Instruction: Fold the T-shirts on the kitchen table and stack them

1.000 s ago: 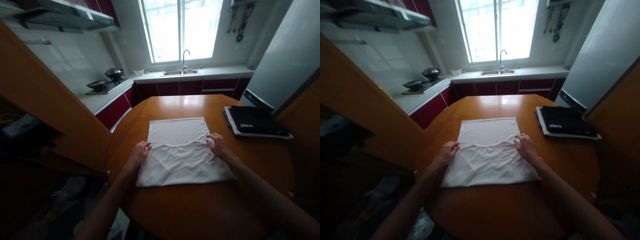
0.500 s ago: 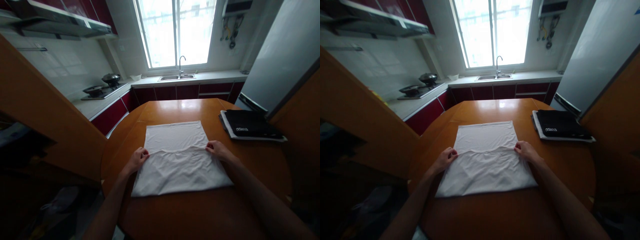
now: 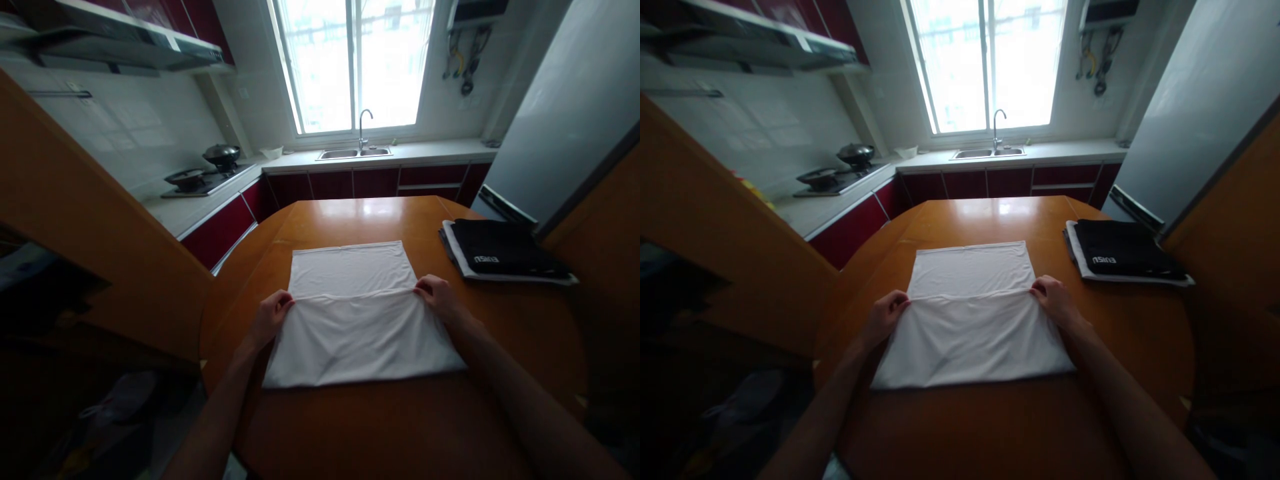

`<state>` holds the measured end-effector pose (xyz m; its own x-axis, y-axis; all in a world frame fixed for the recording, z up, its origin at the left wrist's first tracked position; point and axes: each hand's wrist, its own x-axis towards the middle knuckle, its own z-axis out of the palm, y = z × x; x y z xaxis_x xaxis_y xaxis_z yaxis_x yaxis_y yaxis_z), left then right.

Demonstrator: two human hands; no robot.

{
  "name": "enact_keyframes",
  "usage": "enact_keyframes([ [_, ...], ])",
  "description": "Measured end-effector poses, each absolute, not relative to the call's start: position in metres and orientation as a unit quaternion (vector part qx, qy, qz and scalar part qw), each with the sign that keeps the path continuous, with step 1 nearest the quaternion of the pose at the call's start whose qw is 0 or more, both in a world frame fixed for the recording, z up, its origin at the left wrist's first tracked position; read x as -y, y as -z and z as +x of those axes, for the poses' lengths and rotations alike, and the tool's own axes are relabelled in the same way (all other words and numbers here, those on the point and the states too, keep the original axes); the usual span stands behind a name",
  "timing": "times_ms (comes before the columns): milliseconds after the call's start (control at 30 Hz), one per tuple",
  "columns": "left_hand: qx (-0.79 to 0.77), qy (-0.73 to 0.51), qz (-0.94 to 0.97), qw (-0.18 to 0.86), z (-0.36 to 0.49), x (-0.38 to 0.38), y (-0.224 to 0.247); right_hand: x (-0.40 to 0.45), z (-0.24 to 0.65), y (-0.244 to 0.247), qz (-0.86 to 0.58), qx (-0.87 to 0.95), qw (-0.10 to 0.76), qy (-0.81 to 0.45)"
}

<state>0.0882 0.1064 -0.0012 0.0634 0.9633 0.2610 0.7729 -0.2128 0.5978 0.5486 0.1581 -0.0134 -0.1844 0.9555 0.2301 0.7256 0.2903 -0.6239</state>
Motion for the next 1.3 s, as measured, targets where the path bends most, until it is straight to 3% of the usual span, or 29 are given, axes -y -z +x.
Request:
enact_keyframes([
  [233, -0.606, -0.264, 0.743, 0.107, 0.089, -0.111, 0.002, -0.154, 0.547, 0.013, -0.618, 0.754, 0.177, -0.134],
  [367, -0.571, -0.235, 0.784, 0.059, 0.111, -0.100, -0.005, -0.136, 0.526, 0.004, -0.604, 0.771, 0.199, -0.037],
  [467, -0.539, -0.153, 0.827, 0.056, 0.140, -0.087, 0.001, -0.120, 0.495, 0.008, -0.545, 0.811, 0.207, -0.047],
  [667, -0.549, -0.031, 0.834, 0.039, 0.164, -0.075, 0.025, -0.108, 0.464, 0.030, -0.510, 0.847, 0.119, -0.089],
  [967, -0.551, -0.043, 0.832, 0.052, 0.160, -0.076, 0.024, -0.118, 0.480, 0.029, -0.542, 0.827, 0.116, -0.092],
  [1100, -0.560, -0.118, 0.817, 0.071, 0.154, -0.090, 0.000, -0.130, 0.480, 0.016, -0.570, 0.801, 0.164, -0.074],
  [1300, -0.629, -0.076, 0.763, 0.127, 0.141, -0.139, -0.020, -0.166, 0.473, -0.001, -0.581, 0.787, 0.122, -0.167],
])
